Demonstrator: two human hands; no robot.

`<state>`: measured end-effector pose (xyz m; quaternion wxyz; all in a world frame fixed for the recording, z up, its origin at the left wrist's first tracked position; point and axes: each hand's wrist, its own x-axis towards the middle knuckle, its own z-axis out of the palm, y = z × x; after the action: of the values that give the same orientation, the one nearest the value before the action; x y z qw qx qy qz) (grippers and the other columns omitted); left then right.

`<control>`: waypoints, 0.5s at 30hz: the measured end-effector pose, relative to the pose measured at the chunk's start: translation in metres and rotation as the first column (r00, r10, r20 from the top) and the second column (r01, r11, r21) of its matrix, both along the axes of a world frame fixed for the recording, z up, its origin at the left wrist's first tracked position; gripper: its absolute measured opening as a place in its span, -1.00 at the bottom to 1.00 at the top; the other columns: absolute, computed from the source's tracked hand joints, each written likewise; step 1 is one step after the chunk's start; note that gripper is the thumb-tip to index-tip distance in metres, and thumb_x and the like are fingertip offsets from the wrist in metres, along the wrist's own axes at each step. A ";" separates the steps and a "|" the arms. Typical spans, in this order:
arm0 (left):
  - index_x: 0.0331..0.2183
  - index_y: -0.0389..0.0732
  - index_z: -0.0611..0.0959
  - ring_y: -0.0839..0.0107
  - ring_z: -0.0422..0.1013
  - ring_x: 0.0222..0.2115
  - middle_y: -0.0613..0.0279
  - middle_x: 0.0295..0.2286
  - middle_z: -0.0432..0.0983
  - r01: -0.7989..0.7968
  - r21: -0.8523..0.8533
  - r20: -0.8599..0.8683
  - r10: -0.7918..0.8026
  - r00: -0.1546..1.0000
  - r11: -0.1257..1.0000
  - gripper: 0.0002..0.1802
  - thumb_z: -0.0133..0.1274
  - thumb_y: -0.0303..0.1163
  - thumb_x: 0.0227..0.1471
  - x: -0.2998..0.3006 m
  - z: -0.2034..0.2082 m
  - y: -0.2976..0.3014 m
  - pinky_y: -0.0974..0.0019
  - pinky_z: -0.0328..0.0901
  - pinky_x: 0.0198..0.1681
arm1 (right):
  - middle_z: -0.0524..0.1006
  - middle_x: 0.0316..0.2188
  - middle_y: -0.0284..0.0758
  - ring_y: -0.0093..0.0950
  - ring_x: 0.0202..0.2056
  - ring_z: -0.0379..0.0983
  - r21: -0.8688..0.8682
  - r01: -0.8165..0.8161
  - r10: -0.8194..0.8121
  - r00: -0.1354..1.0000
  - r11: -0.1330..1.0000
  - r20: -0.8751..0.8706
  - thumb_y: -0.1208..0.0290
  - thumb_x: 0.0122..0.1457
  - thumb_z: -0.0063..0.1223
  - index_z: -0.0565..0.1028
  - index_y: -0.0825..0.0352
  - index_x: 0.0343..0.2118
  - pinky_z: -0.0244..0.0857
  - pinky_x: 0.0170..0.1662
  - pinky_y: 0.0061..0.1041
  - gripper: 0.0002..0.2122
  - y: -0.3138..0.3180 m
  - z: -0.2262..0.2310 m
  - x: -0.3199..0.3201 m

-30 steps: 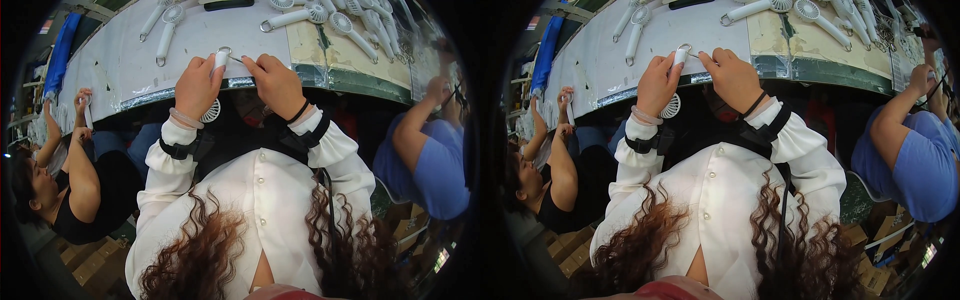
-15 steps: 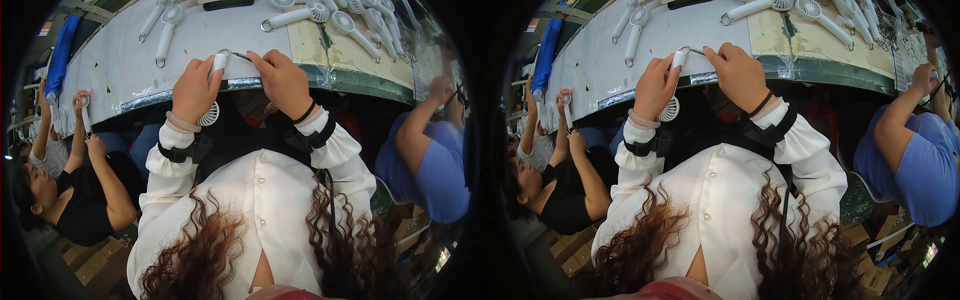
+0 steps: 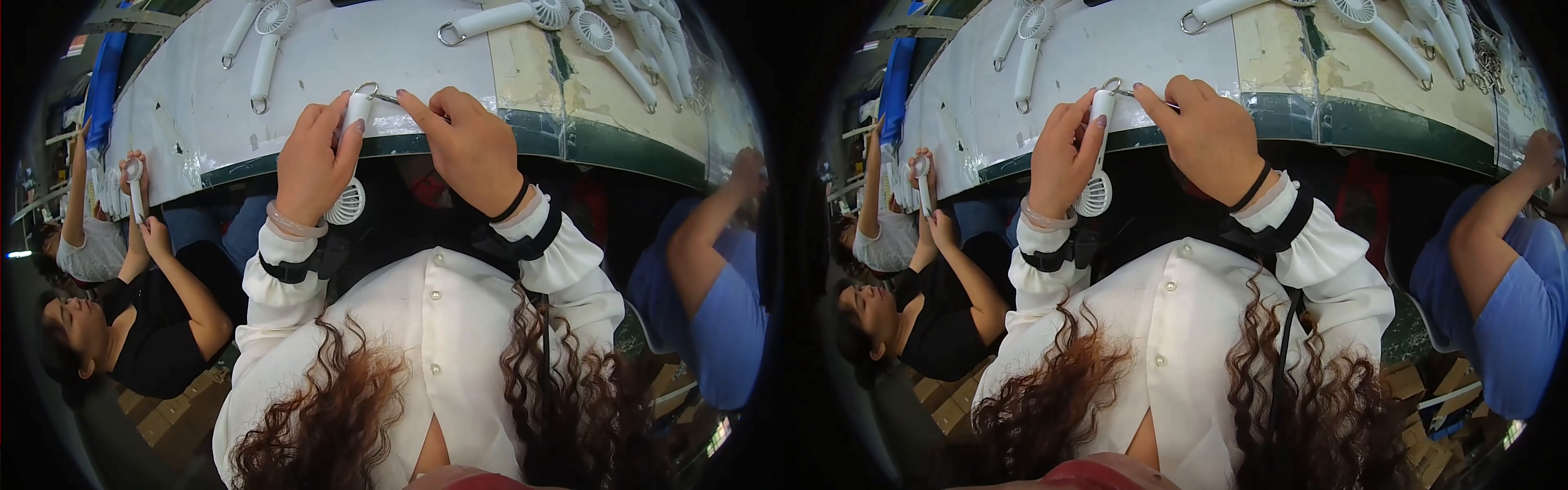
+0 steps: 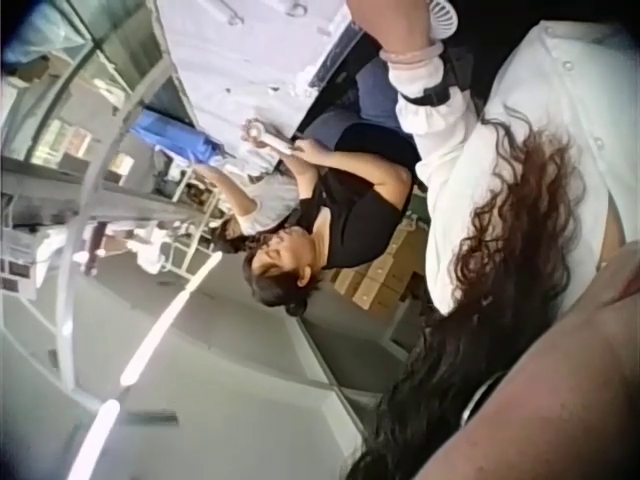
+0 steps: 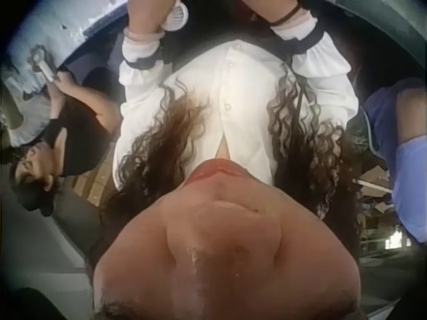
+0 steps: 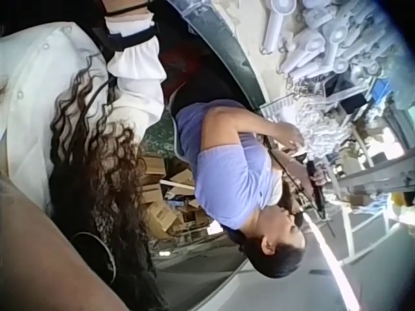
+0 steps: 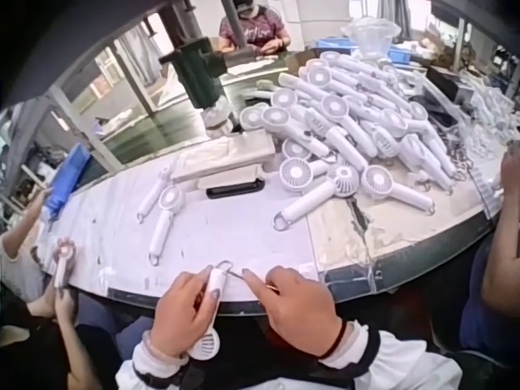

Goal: Assembling components of small handheld electric fans on a production line.

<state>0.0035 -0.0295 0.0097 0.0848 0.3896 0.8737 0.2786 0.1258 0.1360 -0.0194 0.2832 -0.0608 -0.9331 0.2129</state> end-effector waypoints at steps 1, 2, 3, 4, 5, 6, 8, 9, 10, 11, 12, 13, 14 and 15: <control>-0.06 -0.22 0.53 0.34 0.40 -0.49 0.20 -0.41 0.41 0.002 0.003 -0.005 -0.002 1.000 1.000 -0.62 0.04 -0.33 0.06 0.000 0.000 0.000 0.35 0.32 -0.41 | 0.41 -0.46 -0.39 -0.45 -0.48 0.40 -0.001 -0.003 0.003 1.000 1.000 -0.007 0.62 -0.08 0.07 0.52 0.09 -0.06 0.31 -0.50 -0.51 -0.54 0.000 -0.001 0.000; -0.07 -0.22 0.54 0.34 0.40 -0.49 0.20 -0.41 0.42 0.004 0.007 -0.011 -0.003 1.000 1.000 -0.62 0.04 -0.34 0.06 0.000 -0.001 0.000 0.35 0.32 -0.41 | 0.41 -0.46 -0.39 -0.45 -0.48 0.40 -0.001 -0.005 0.005 1.000 1.000 -0.015 0.63 -0.09 0.07 0.52 0.10 -0.06 0.31 -0.50 -0.51 -0.54 -0.001 -0.001 -0.001; -0.07 -0.22 0.54 0.34 0.40 -0.49 0.20 -0.41 0.42 0.003 0.004 -0.010 -0.003 1.000 1.000 -0.62 0.04 -0.34 0.06 0.000 -0.001 0.000 0.35 0.32 -0.41 | 0.41 -0.46 -0.40 -0.45 -0.47 0.40 0.000 -0.008 0.008 1.000 1.000 -0.023 0.63 -0.11 0.07 0.52 0.10 -0.06 0.31 -0.49 -0.52 -0.53 -0.001 -0.001 -0.001; -0.07 -0.22 0.54 0.34 0.40 -0.49 0.20 -0.41 0.42 0.003 0.007 -0.009 -0.002 1.000 1.000 -0.62 0.04 -0.34 0.06 0.000 0.000 0.001 0.35 0.32 -0.41 | 0.41 -0.46 -0.40 -0.45 -0.47 0.40 -0.001 -0.009 0.009 1.000 1.000 -0.023 0.63 -0.11 0.07 0.52 0.10 -0.06 0.31 -0.49 -0.52 -0.53 0.000 -0.001 -0.001; -0.07 -0.22 0.54 0.34 0.40 -0.49 0.20 -0.41 0.42 0.003 0.011 -0.009 -0.002 1.000 1.000 -0.62 0.05 -0.34 0.05 0.000 0.000 0.001 0.36 0.32 -0.41 | 0.41 -0.46 -0.40 -0.45 -0.47 0.40 0.004 -0.009 0.009 1.000 1.000 -0.020 0.63 -0.11 0.07 0.52 0.10 -0.06 0.32 -0.49 -0.52 -0.53 0.000 0.000 -0.001; -0.06 -0.22 0.54 0.34 0.41 -0.49 0.20 -0.41 0.42 0.003 0.014 -0.009 -0.002 1.000 1.000 -0.62 0.05 -0.34 0.05 0.000 0.000 0.001 0.36 0.33 -0.41 | 0.41 -0.46 -0.40 -0.45 -0.47 0.40 0.008 -0.009 0.009 1.000 1.000 -0.017 0.63 -0.11 0.06 0.52 0.10 -0.06 0.32 -0.49 -0.52 -0.53 -0.001 0.000 0.000; -0.07 -0.22 0.54 0.34 0.41 -0.49 0.20 -0.41 0.42 -0.001 0.013 -0.009 0.001 1.000 1.000 -0.62 0.05 -0.34 0.05 0.001 0.000 0.000 0.36 0.33 -0.41 | 0.41 -0.46 -0.40 -0.45 -0.47 0.40 0.013 -0.010 0.010 1.000 1.000 -0.015 0.63 -0.12 0.06 0.52 0.11 -0.06 0.32 -0.49 -0.52 -0.53 -0.002 0.000 0.000; -0.07 -0.22 0.54 0.34 0.41 -0.48 0.20 -0.41 0.42 -0.004 0.012 -0.009 0.004 1.000 1.000 -0.62 0.05 -0.34 0.05 0.001 0.001 0.000 0.36 0.33 -0.41 | 0.41 -0.46 -0.40 -0.45 -0.47 0.40 0.012 -0.010 0.010 1.000 1.000 -0.012 0.64 -0.12 0.06 0.52 0.11 -0.06 0.32 -0.48 -0.52 -0.53 -0.003 0.000 0.001; -0.07 -0.22 0.54 0.34 0.41 -0.48 0.19 -0.40 0.42 -0.007 0.012 -0.009 0.008 1.000 1.000 -0.62 0.05 -0.34 0.05 0.002 0.001 -0.001 0.35 0.33 -0.41 | 0.41 -0.45 -0.40 -0.45 -0.47 0.40 0.012 -0.011 0.011 1.000 1.000 -0.010 0.64 -0.12 0.06 0.52 0.11 -0.06 0.32 -0.48 -0.52 -0.53 -0.005 0.000 0.001; -0.07 -0.22 0.54 0.34 0.41 -0.48 0.19 -0.40 0.42 -0.006 0.014 -0.008 0.006 1.000 1.000 -0.62 0.05 -0.34 0.05 0.002 0.001 -0.001 0.35 0.33 -0.41 | 0.41 -0.45 -0.40 -0.45 -0.46 0.40 0.014 -0.009 0.009 1.000 1.000 -0.007 0.64 -0.13 0.06 0.52 0.11 -0.06 0.32 -0.48 -0.52 -0.52 -0.005 0.000 0.001; -0.07 -0.22 0.54 0.34 0.41 -0.48 0.19 -0.40 0.42 -0.005 0.008 -0.008 0.005 1.000 1.000 -0.62 0.06 -0.34 0.04 0.001 0.001 -0.001 0.35 0.33 -0.41 | 0.41 -0.45 -0.40 -0.45 -0.46 0.40 0.016 -0.008 0.008 1.000 1.000 -0.006 0.64 -0.13 0.06 0.52 0.11 -0.06 0.32 -0.48 -0.52 -0.52 -0.005 0.000 0.001; -0.07 -0.23 0.54 0.34 0.41 -0.48 0.19 -0.40 0.42 -0.005 0.002 -0.007 0.005 1.000 1.000 -0.61 0.06 -0.34 0.04 0.001 0.001 -0.001 0.35 0.33 -0.41 | 0.41 -0.45 -0.39 -0.45 -0.47 0.40 0.018 -0.006 0.006 1.000 1.000 -0.005 0.64 -0.13 0.06 0.52 0.11 -0.06 0.32 -0.48 -0.53 -0.52 -0.005 0.000 0.001; -0.07 -0.23 0.53 0.33 0.42 -0.47 0.19 -0.40 0.42 -0.004 -0.005 -0.007 0.004 1.000 1.000 -0.61 0.06 -0.34 0.04 0.001 0.001 -0.001 0.35 0.33 -0.41 | 0.41 -0.45 -0.39 -0.45 -0.47 0.40 0.019 -0.005 0.005 1.000 1.000 -0.005 0.64 -0.13 0.06 0.52 0.11 -0.07 0.32 -0.48 -0.53 -0.52 -0.005 0.000 0.002; -0.07 -0.23 0.53 0.33 0.42 -0.47 0.19 -0.40 0.42 -0.003 -0.004 -0.005 0.003 1.000 1.000 -0.61 0.06 -0.34 0.04 0.001 0.001 -0.002 0.35 0.33 -0.41 | 0.41 -0.45 -0.39 -0.45 -0.47 0.40 0.021 -0.003 0.003 1.000 1.000 -0.003 0.64 -0.13 0.06 0.52 0.11 -0.07 0.32 -0.48 -0.53 -0.52 -0.006 0.000 0.002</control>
<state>0.0048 -0.0311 0.0105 0.0830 0.3888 0.8751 0.2761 0.1277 0.1303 -0.0190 0.2851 -0.0561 -0.9349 0.2038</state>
